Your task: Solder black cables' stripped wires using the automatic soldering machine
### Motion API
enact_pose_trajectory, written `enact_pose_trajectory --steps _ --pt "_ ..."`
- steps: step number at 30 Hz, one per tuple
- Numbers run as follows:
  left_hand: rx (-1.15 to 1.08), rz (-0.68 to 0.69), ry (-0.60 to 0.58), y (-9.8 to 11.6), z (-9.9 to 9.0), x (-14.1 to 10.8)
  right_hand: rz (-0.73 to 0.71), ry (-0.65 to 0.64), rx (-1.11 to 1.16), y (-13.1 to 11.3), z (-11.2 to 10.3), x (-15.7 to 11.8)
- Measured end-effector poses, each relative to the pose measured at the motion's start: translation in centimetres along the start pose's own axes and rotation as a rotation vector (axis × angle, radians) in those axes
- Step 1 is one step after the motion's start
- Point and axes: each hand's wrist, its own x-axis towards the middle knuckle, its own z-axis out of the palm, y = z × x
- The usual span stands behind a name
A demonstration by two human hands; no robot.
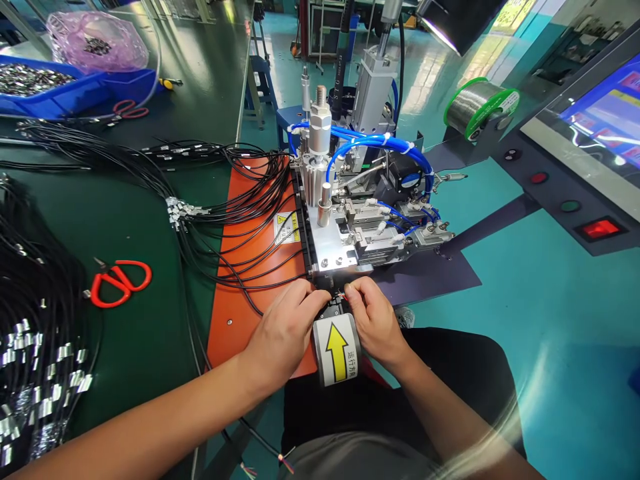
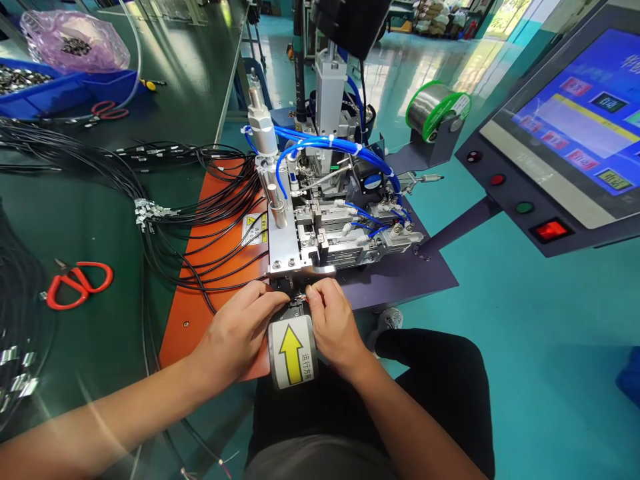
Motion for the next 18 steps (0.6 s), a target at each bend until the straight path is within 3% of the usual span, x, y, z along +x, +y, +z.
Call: enact_pose_trajectory --steps 18 --pt "0.024 -0.020 -0.012 0.03 0.05 0.02 -0.032 0.011 -0.007 -0.12 0.06 0.01"
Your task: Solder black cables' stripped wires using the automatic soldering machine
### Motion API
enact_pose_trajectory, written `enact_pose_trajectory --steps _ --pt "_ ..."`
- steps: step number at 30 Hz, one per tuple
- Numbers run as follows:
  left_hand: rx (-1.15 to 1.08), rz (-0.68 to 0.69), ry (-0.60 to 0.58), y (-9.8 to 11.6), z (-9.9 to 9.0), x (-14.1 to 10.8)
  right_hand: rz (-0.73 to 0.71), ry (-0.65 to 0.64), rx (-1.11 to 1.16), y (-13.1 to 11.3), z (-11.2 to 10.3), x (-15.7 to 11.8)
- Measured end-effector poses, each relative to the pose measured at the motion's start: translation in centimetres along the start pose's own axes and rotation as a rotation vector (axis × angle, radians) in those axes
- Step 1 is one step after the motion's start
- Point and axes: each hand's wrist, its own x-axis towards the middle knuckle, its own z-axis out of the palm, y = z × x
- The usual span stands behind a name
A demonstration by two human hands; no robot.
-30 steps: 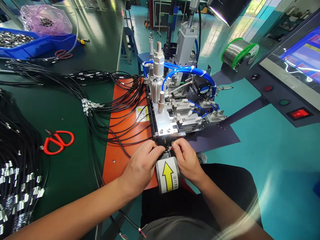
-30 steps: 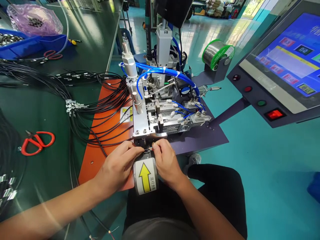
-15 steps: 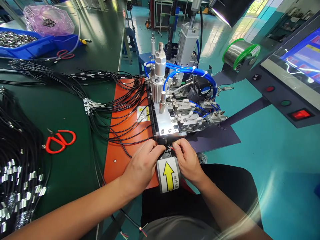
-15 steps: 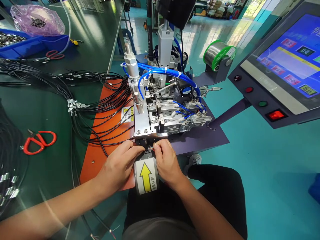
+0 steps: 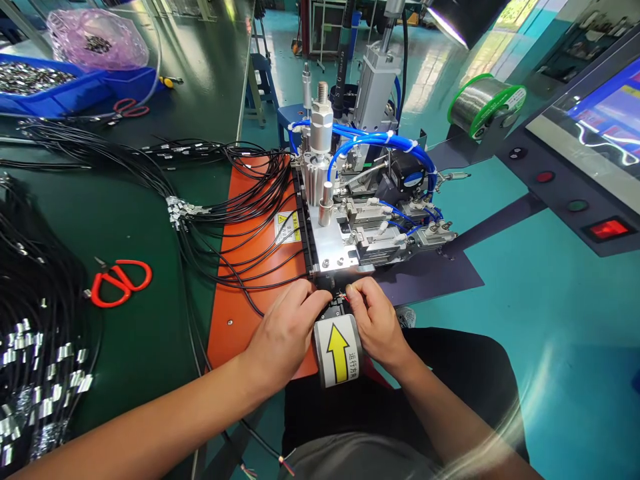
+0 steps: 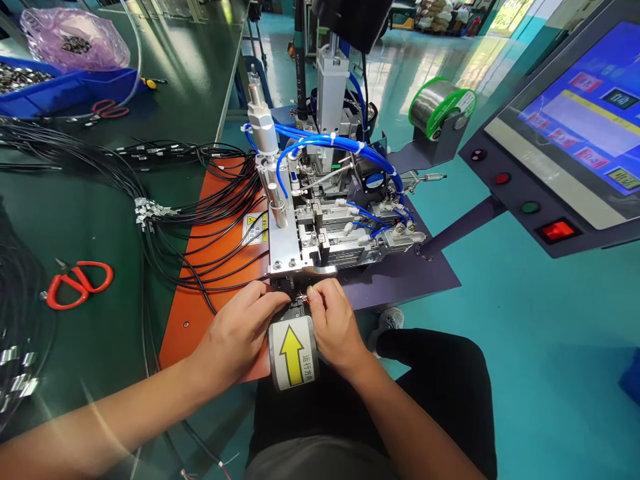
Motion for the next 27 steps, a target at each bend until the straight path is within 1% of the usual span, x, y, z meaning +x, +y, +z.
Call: enact_pose_trajectory --steps 11,15,21,27 --pt "0.042 -0.001 0.008 0.27 -0.11 0.07 0.049 -0.021 -0.008 -0.22 -0.22 0.11" --pt "0.071 0.005 -0.010 0.16 -0.16 0.06 0.080 -0.030 0.008 -0.35 -0.23 0.22" --pt "0.115 0.036 -0.020 0.19 -0.23 0.18 0.134 -0.071 0.057 -0.30 -0.37 0.27" --pt "0.158 0.066 -0.022 0.12 -0.16 0.25 0.139 -0.068 0.065 -0.31 -0.26 0.37"
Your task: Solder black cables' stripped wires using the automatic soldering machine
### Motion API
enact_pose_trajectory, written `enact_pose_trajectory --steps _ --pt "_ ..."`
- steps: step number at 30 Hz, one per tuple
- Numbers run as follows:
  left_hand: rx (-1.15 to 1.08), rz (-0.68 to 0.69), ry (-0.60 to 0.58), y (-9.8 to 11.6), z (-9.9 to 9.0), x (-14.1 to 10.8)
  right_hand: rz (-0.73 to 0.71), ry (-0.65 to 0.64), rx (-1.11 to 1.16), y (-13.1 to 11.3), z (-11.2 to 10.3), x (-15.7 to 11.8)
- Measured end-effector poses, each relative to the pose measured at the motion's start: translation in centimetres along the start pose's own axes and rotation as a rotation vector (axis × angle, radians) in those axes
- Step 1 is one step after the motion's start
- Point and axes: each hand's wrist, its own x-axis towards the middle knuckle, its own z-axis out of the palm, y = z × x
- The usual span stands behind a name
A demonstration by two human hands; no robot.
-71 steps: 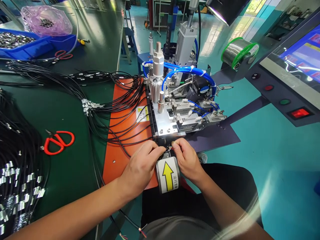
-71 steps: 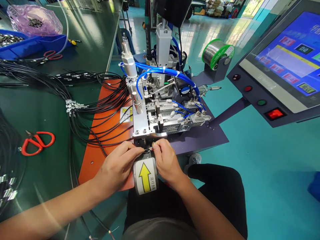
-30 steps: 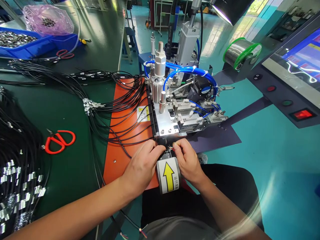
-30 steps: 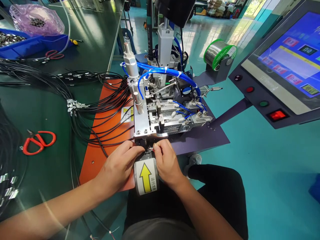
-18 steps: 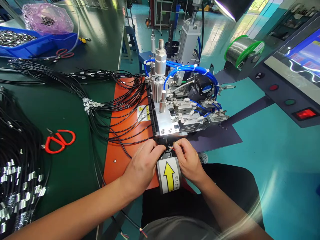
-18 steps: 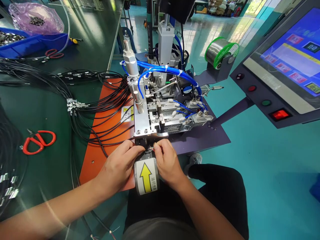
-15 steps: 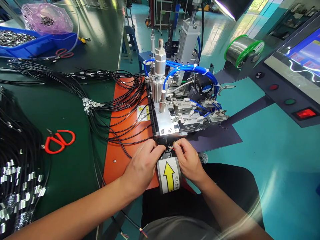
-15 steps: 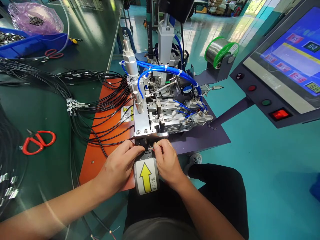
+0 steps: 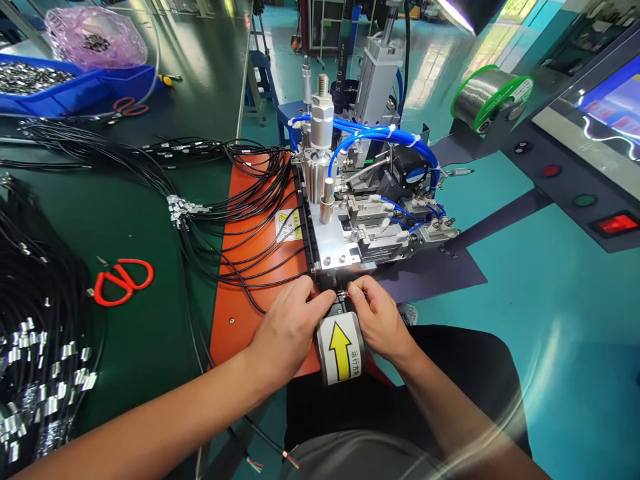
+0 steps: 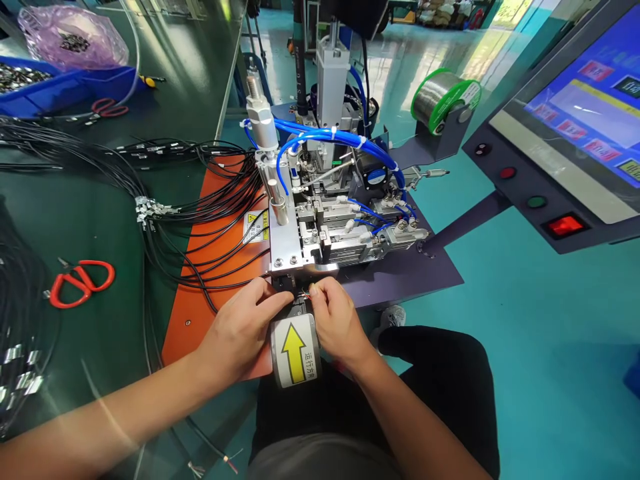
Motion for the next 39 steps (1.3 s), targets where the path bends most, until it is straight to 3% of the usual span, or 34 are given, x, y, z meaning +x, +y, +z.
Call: enact_pose_trajectory --steps 6,10,16,33,39 --pt "0.063 0.014 -0.008 -0.1 0.0 0.1 0.075 -0.024 0.035 0.1 -0.2 0.0" --pt "0.063 0.028 0.019 0.0 -0.1 0.3 0.092 0.053 0.020 -0.1 -1.0 -0.9" --pt "0.061 0.026 0.022 0.1 -0.1 0.2 -0.022 0.065 -0.029 -0.9 -1.2 -1.6" --pt "0.034 0.005 0.023 -0.1 0.2 0.1 -0.138 0.021 -0.189 -0.6 -1.6 -0.9" --pt "0.011 0.000 0.012 -0.1 0.5 0.1 -0.277 0.017 -0.281 -1.3 -1.5 -0.4"
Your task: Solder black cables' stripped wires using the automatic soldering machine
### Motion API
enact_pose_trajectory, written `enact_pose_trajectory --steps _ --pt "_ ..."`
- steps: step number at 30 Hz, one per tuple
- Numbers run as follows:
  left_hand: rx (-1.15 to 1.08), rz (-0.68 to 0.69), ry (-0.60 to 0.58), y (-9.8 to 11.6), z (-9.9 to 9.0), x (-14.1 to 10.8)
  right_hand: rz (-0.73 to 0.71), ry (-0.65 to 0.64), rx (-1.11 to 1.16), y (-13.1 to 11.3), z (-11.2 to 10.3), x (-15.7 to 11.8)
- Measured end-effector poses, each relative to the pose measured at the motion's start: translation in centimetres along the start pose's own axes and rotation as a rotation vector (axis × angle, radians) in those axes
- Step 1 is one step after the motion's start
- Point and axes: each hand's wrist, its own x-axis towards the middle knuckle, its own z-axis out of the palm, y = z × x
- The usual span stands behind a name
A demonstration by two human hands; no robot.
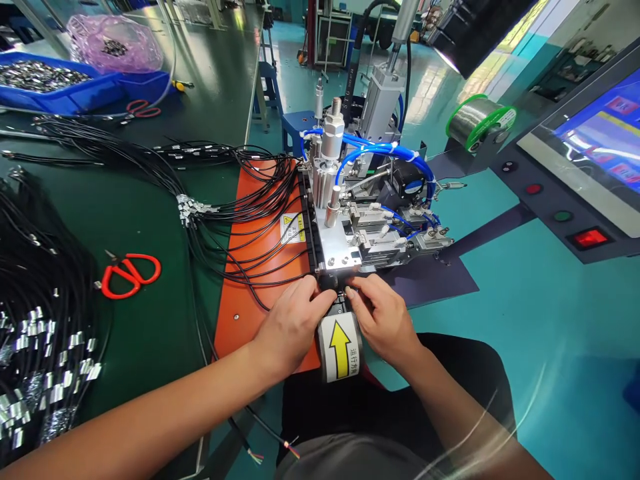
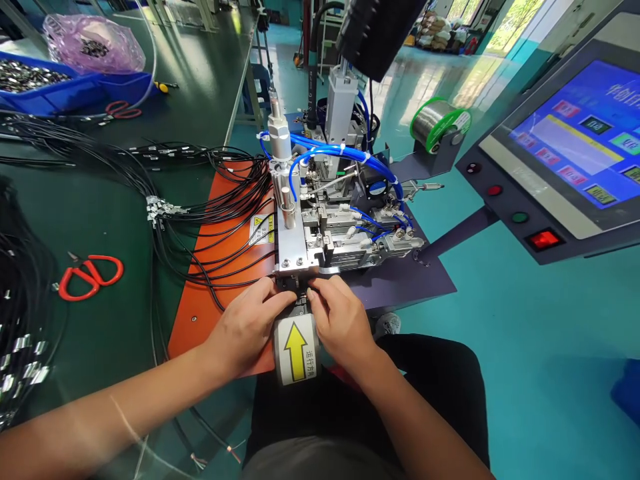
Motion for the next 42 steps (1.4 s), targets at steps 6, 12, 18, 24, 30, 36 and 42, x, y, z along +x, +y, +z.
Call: enact_pose_trajectory --steps 6,12,18,24,30,36,42 --pt "0.009 0.004 -0.003 -0.2 0.2 -0.2 -0.033 0.026 -0.058 -0.3 0.6 0.7" --pt "0.022 0.000 0.008 0.1 0.0 0.0 -0.046 0.025 -0.053 0.1 0.6 0.7" --pt "0.000 0.002 0.005 0.1 0.0 0.1 -0.035 0.059 -0.008 0.5 0.5 0.5" --pt "0.002 0.001 0.011 0.2 -0.2 0.1 0.031 0.067 0.052 0.5 0.7 0.3" --pt "0.012 -0.002 -0.002 0.2 -0.2 0.1 0.182 0.045 0.095 0.3 0.6 0.3" --pt "0.023 -0.007 -0.016 0.1 -0.1 0.0 0.429 -0.104 0.265 0.6 0.5 0.8" --pt "0.040 -0.015 -0.036 0.0 -0.1 -0.2 0.531 -0.134 0.468 1.4 0.7 0.8"
